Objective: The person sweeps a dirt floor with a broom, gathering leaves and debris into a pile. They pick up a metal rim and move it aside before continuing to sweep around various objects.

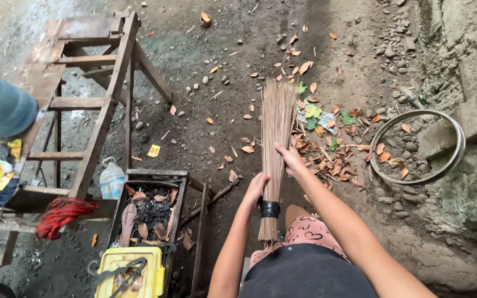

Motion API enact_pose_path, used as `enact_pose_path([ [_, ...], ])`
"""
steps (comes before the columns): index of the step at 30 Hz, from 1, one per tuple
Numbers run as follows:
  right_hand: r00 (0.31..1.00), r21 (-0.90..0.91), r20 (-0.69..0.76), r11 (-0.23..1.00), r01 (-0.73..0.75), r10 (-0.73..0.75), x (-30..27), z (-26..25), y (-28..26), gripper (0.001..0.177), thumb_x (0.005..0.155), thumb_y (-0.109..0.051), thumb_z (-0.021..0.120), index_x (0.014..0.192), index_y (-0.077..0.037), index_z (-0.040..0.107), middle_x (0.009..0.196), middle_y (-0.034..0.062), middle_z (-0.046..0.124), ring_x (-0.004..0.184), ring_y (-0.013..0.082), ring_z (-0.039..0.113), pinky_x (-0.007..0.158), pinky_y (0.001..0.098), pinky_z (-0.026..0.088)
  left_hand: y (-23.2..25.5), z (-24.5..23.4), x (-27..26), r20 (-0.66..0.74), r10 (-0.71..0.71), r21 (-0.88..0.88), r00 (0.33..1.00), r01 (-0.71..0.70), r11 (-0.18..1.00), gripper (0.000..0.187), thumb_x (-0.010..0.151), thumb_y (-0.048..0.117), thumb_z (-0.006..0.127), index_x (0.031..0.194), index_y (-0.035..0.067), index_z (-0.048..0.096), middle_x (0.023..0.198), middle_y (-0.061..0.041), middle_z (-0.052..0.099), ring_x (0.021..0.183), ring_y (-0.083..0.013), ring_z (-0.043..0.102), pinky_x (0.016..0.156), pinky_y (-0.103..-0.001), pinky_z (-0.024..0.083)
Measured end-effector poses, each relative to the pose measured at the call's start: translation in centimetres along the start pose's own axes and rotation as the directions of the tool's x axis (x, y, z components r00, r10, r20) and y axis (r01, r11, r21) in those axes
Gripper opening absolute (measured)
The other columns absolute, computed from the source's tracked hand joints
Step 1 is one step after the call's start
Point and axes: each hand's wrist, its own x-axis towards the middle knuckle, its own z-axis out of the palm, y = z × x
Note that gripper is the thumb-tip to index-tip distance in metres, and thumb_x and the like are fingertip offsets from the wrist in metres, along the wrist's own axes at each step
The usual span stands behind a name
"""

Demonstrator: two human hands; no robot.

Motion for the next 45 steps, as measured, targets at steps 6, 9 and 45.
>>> enact_pose_path([
  [6,0.97,-0.34,-0.062,0.918,0.202,-0.236,-2.9,5.3,-1.1,0.05,0.086,-0.031,0.079,0.118,0.003,0.062,0.105,0.0139,0.074,0.088,0.0201,0.071,0.078,0.0376,0.06,12.0,3.4,-3.3,-0.149,-0.109,-0.482,0.983,0.024,0.876,0.047,0.101,0.046,0.056,0.115,0.002,0.068,0.092,-0.009,0.071,0.074,-0.0182,0.067,0.066,-0.034,0.057],
  [9,0.929,-0.534,-0.004,0.787,0.311,-0.37,-2.2,5.5,0.0,0.048,0.092,-0.039,0.076,0.11,0.005,0.071,0.099,0.0137,0.077,0.086,0.0178,0.072,0.079,0.0333,0.058,9.0,1.4,-1.5,-0.194,-0.084,-0.4,0.977,-0.001,0.917,0.047,0.102,0.042,0.055,0.118,0.0,0.069,0.099,-0.007,0.075,0.08,-0.0148,0.071,0.07,-0.032,0.059],
  [45,0.968,-0.856,0.244,0.484,0.184,0.063,-6.0,0.8,3.6,0.118,0.061,-0.024,0.09,0.157,-0.017,0.022,0.126,0.0269,0.064,0.118,0.044,0.063,0.1,0.0467,0.05,5.7,-7.9,10.9,-0.612,0.002,-0.199,0.791,-0.156,0.968,0.043,0.099,0.024,0.061,0.129,-0.003,0.048,0.119,-0.019,0.064,0.102,-0.0277,0.069,0.081,-0.041,0.06],
])
